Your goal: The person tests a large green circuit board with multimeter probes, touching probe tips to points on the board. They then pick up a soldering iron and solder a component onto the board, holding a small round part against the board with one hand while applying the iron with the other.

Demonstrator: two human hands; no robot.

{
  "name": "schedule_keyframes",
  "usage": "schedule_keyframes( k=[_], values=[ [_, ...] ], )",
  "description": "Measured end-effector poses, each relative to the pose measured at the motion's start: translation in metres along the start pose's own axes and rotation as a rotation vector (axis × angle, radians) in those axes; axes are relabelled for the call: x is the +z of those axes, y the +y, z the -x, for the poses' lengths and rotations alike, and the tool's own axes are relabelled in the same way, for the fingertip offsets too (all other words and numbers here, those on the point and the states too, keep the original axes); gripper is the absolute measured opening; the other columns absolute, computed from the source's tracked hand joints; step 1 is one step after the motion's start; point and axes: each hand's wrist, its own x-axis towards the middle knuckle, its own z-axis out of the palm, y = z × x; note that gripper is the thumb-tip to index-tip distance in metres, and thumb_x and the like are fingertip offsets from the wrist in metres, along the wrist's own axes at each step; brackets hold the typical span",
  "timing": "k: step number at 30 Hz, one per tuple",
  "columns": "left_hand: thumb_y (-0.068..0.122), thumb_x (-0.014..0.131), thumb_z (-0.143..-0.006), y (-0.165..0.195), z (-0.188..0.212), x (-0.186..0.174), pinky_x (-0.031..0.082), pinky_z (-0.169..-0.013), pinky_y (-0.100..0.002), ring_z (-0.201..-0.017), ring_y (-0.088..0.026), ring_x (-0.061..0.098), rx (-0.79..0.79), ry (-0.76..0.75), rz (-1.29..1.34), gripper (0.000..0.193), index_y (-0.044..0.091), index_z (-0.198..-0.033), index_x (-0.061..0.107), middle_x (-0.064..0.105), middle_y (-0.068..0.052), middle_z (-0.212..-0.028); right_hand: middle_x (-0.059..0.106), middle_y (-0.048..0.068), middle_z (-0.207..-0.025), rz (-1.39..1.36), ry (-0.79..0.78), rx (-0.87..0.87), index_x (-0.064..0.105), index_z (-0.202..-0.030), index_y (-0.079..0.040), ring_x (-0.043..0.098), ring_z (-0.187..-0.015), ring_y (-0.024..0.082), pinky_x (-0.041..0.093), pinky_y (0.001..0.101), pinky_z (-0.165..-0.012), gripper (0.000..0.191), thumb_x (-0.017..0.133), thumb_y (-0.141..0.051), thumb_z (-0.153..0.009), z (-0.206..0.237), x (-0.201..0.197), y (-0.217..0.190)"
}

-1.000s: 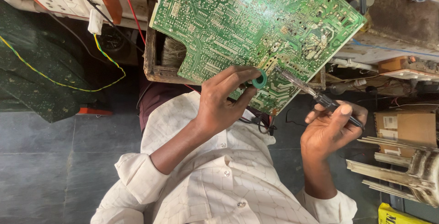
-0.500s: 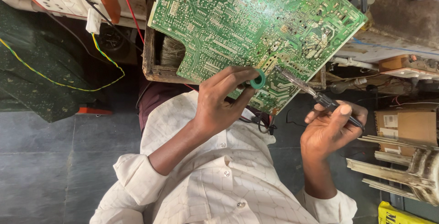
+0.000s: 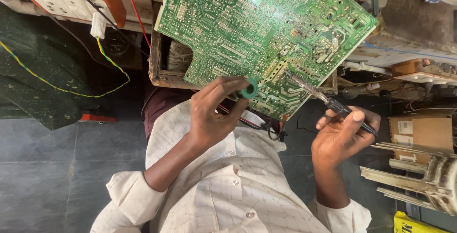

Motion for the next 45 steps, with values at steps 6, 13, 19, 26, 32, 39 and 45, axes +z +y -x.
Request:
schedule_keyframes(
  k=[6, 13, 19, 26, 32, 39, 45],
  values=[
    [-0.007, 0.08, -0.086, -0.0004, 0.001, -0.0018, 0.062, -0.081, -0.029, -0.097, -0.019, 0.075, 0.006, 0.009, -0.002, 0.038, 0.004, -0.119, 0.067, 0.072, -0.01, -0.118, 0.063, 0.015, -0.087, 0.0, 0.019, 0.001, 0.047, -0.111, -0.002, 0.061, -0.066, 0.018, 0.046, 0.0267, -0.049, 0.032, 0.063, -0.029, -0.116, -0.0002, 0.0021, -0.0028],
    [-0.006, 0.081, -0.086, -0.0007, 0.0018, -0.0001, 0.062, -0.081, -0.028, -0.096, -0.018, 0.075, -0.01, 0.004, 0.008, 0.039, 0.004, -0.121, 0.067, 0.073, -0.01, -0.119, 0.064, 0.016, -0.085, -0.006, -0.004, 0.015, 0.048, -0.109, -0.002, 0.06, -0.061, 0.017, 0.047, 0.0266, -0.049, 0.031, 0.063, -0.029, -0.116, -0.0031, 0.0011, -0.0022],
    [-0.007, 0.08, -0.087, -0.0016, 0.0012, -0.0012, 0.062, -0.079, -0.027, -0.094, -0.016, 0.076, -0.038, -0.01, 0.034, 0.038, 0.004, -0.121, 0.067, 0.072, -0.009, -0.119, 0.064, 0.015, -0.087, -0.02, 0.012, 0.009, 0.048, -0.11, -0.002, 0.062, -0.067, 0.018, 0.047, 0.0267, -0.049, 0.031, 0.063, -0.028, -0.116, -0.0016, 0.001, -0.001],
    [-0.006, 0.08, -0.086, -0.002, 0.0011, -0.0014, 0.062, -0.078, -0.027, -0.093, -0.017, 0.075, -0.028, -0.01, 0.017, 0.037, 0.004, -0.12, 0.068, 0.072, -0.009, -0.119, 0.063, 0.015, -0.087, 0.006, -0.016, -0.01, 0.048, -0.109, -0.001, 0.062, -0.068, 0.017, 0.047, 0.0267, -0.049, 0.032, 0.062, -0.029, -0.117, -0.0016, 0.0025, -0.0028],
    [-0.006, 0.08, -0.087, -0.003, 0.0013, -0.002, 0.062, -0.079, -0.027, -0.094, -0.017, 0.075, -0.026, -0.009, 0.011, 0.036, 0.004, -0.119, 0.067, 0.073, -0.009, -0.119, 0.064, 0.016, -0.088, -0.002, -0.024, -0.018, 0.047, -0.11, -0.002, 0.061, -0.067, 0.017, 0.047, 0.0265, -0.05, 0.033, 0.062, -0.03, -0.117, -0.0019, 0.0021, -0.0026],
    [-0.006, 0.08, -0.087, -0.0024, 0.0009, -0.0013, 0.062, -0.079, -0.026, -0.093, -0.016, 0.075, -0.051, -0.015, 0.025, 0.036, 0.004, -0.119, 0.067, 0.073, -0.009, -0.119, 0.065, 0.016, -0.09, 0.003, -0.002, -0.014, 0.047, -0.111, -0.001, 0.063, -0.071, 0.017, 0.047, 0.0266, -0.049, 0.031, 0.062, -0.028, -0.117, -0.0009, 0.0017, -0.0017],
    [-0.007, 0.08, -0.085, -0.0015, 0.0016, -0.0015, 0.062, -0.079, -0.027, -0.094, -0.016, 0.075, -0.033, -0.007, 0.012, 0.037, 0.005, -0.119, 0.068, 0.073, -0.009, -0.118, 0.065, 0.016, -0.089, -0.001, -0.005, -0.015, 0.047, -0.111, -0.001, 0.064, -0.07, 0.017, 0.047, 0.0263, -0.049, 0.03, 0.061, -0.027, -0.117, -0.0013, 0.0026, -0.003]
  ],
)
